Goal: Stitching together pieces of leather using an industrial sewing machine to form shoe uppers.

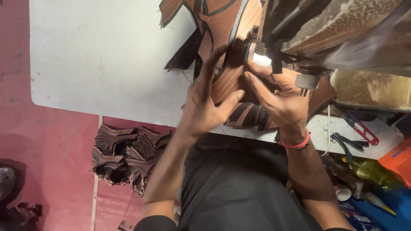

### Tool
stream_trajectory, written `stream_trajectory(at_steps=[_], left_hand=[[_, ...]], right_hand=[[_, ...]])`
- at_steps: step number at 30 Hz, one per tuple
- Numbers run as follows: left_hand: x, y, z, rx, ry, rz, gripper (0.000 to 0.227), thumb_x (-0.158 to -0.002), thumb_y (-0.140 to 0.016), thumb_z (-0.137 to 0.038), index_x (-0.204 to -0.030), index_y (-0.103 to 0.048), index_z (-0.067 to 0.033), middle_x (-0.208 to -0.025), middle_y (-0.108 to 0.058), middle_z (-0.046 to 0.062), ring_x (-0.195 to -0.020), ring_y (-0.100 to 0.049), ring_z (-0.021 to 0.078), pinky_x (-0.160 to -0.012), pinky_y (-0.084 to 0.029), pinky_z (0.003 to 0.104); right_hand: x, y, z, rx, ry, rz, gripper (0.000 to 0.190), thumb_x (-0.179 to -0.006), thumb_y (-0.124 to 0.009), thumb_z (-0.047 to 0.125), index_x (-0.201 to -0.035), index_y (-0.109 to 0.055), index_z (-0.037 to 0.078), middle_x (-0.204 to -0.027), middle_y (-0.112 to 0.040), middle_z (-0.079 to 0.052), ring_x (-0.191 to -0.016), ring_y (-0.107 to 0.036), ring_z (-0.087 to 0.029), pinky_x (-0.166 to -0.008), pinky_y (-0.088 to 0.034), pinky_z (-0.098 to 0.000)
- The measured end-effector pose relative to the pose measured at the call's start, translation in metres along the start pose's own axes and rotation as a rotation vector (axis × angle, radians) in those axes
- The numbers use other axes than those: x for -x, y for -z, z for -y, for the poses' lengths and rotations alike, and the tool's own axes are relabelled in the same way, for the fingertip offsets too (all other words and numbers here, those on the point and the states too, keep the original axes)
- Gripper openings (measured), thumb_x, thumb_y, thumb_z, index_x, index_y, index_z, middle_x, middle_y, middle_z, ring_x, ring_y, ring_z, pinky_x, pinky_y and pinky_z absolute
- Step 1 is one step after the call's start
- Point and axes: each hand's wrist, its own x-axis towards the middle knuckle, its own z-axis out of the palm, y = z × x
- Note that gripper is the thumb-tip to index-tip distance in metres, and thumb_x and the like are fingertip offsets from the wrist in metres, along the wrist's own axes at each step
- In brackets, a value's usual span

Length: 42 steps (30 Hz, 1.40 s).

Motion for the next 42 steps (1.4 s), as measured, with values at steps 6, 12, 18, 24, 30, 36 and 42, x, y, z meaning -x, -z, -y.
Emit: stream_trajectory(at_steps=[6,12,18,24,30,36,42], left_hand=[[-0.034,0.022,0.037,0.249,0.003,0.264,0.058,-0.095,-0.084,-0.009,-0.141,-0.049,-0.0071,-0.131,-0.07,0.011,-0.121,-0.073,0.0219,-0.106,-0.063,0.034],[-0.075,0.035,0.046,0.486,-0.064,0.542,0.028,-0.1,-0.079,0.001,-0.12,-0.061,-0.0023,-0.111,-0.068,0.005,-0.106,-0.067,0.0142,-0.096,-0.06,0.031],[-0.101,0.033,0.057,0.607,0.007,0.696,0.023,-0.101,-0.075,0.008,-0.11,-0.056,-0.0037,-0.107,-0.067,0.002,-0.103,-0.068,0.0083,-0.09,-0.061,0.027],[-0.121,0.029,0.066,0.544,0.044,0.749,0.026,-0.096,-0.079,0.007,-0.105,-0.057,-0.0043,-0.102,-0.065,0.0,-0.097,-0.067,0.0075,-0.087,-0.06,0.024],[-0.13,0.028,0.082,0.627,-0.039,0.778,0.027,-0.096,-0.082,0.004,-0.111,-0.061,-0.0022,-0.106,-0.062,0.001,-0.1,-0.063,0.0088,-0.097,-0.058,0.025],[-0.128,0.031,0.068,0.619,0.114,0.757,0.022,-0.099,-0.08,-0.002,-0.11,-0.061,-0.0018,-0.103,-0.065,0.003,-0.097,-0.067,0.0093,-0.087,-0.06,0.023],[-0.113,0.027,0.079,0.734,0.236,0.675,0.027,-0.098,-0.08,-0.007,-0.111,-0.058,-0.0005,-0.104,-0.069,0.007,-0.097,-0.074,0.0126,-0.089,-0.066,0.027]], right_hand=[[-0.002,-0.004,0.0,-0.076,0.018,0.02,0.025,-0.101,-0.076,-0.006,-0.125,-0.071,-0.003,-0.114,-0.076,-0.01,-0.099,-0.074,-0.013,-0.089,-0.061,-0.0244],[0.001,-0.001,0.009,-0.068,0.034,0.069,0.029,-0.1,-0.077,-0.001,-0.128,-0.07,-0.001,-0.108,-0.076,-0.009,-0.091,-0.074,-0.013,-0.079,-0.06,-0.025],[0.001,-0.002,0.041,0.523,0.239,0.107,0.039,-0.093,-0.086,0.004,-0.128,-0.069,-0.002,-0.1,-0.073,-0.012,-0.08,-0.068,-0.021,-0.07,-0.053,-0.0324],[0.001,-0.008,0.04,0.646,0.319,0.084,0.037,-0.098,-0.082,0.0,-0.132,-0.069,-0.002,-0.106,-0.07,-0.013,-0.086,-0.07,-0.023,-0.074,-0.055,-0.0336],[0.001,-0.013,0.034,0.728,0.374,0.042,0.031,-0.1,-0.081,-0.001,-0.13,-0.071,-0.001,-0.105,-0.068,-0.011,-0.085,-0.068,-0.023,-0.072,-0.054,-0.0332],[0.0,-0.013,0.032,0.802,0.378,0.028,0.028,-0.102,-0.082,0.001,-0.128,-0.073,0.0,-0.105,-0.066,-0.01,-0.086,-0.063,-0.022,-0.07,-0.051,-0.0334],[-0.008,-0.011,0.036,0.807,0.363,0.038,0.023,-0.104,-0.081,0.003,-0.126,-0.075,0.002,-0.109,-0.065,-0.01,-0.093,-0.062,-0.023,-0.073,-0.051,-0.0347]])
